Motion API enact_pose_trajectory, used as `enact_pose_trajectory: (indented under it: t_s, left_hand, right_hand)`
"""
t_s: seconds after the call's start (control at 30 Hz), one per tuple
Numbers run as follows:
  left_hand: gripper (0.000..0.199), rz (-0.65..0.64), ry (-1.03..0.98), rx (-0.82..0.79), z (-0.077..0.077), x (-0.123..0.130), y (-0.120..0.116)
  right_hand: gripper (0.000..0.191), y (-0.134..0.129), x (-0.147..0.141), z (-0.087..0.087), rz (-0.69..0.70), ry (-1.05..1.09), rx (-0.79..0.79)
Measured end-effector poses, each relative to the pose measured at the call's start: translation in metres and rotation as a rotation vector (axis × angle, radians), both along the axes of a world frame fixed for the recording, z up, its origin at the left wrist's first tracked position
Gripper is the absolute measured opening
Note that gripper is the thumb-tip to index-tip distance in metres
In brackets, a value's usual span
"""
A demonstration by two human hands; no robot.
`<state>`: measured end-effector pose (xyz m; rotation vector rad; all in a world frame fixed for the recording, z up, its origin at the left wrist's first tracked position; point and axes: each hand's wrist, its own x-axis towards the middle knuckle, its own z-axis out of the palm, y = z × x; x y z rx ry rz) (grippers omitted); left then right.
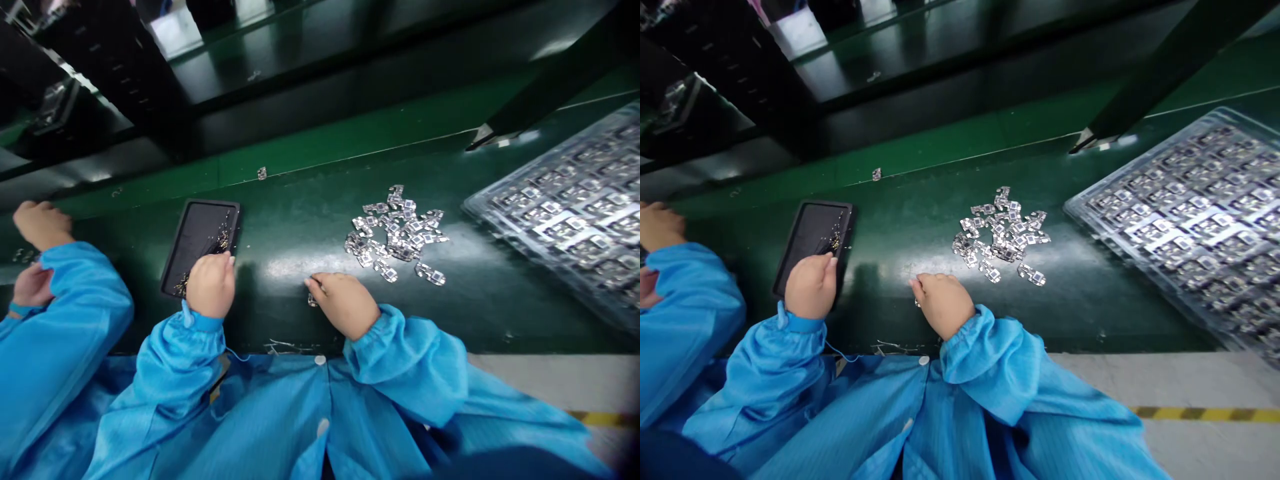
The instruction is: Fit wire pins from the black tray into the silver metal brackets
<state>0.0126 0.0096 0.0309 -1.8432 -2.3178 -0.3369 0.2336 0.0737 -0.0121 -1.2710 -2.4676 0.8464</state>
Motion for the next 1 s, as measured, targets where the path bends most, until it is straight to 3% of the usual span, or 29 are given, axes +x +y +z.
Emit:
enact_pose_trajectory:
  t_s: [0.17, 0.27, 0.43, 0.5, 0.63, 0.7, 0.8, 0.9, 1.0]
  left_hand:
    - [0.019, -0.339, 0.015, 0.030, 0.001, 0.040, -0.003]
    - [0.017, -0.410, -0.011, 0.066, -0.005, 0.050, -0.004]
    - [0.016, -0.439, -0.047, 0.054, -0.015, 0.064, -0.007]
    - [0.017, -0.451, -0.062, 0.052, -0.020, 0.073, -0.010]
    - [0.015, -0.487, -0.116, 0.034, -0.032, 0.089, -0.018]
    - [0.014, -0.461, -0.130, 0.038, -0.040, 0.093, -0.021]
    - [0.012, -0.408, -0.122, 0.069, -0.052, 0.095, -0.020]
    - [0.011, -0.374, -0.095, 0.067, -0.061, 0.096, -0.016]
    - [0.011, -0.370, -0.068, 0.064, -0.065, 0.097, -0.014]
  right_hand:
    - [0.022, 0.006, -0.006, 0.028, -0.109, 0.294, -0.303]
    - [0.022, 0.005, -0.007, 0.035, -0.099, 0.371, -0.385]
    - [0.021, 0.000, 0.002, 0.027, -0.102, 0.371, -0.495]
    - [0.022, -0.005, 0.008, 0.022, -0.148, 0.343, -0.650]
    - [0.018, -0.016, 0.014, 0.013, -0.325, 0.391, -1.169]
    - [0.017, -0.018, 0.014, 0.009, -0.424, 0.452, -1.289]
    - [0.022, -0.017, 0.012, 0.001, -0.619, 0.566, -1.158]
    - [0.030, -0.014, 0.010, -0.007, -0.782, 0.673, -0.815]
    - [0.028, -0.016, 0.008, -0.016, -0.761, 0.730, -0.423]
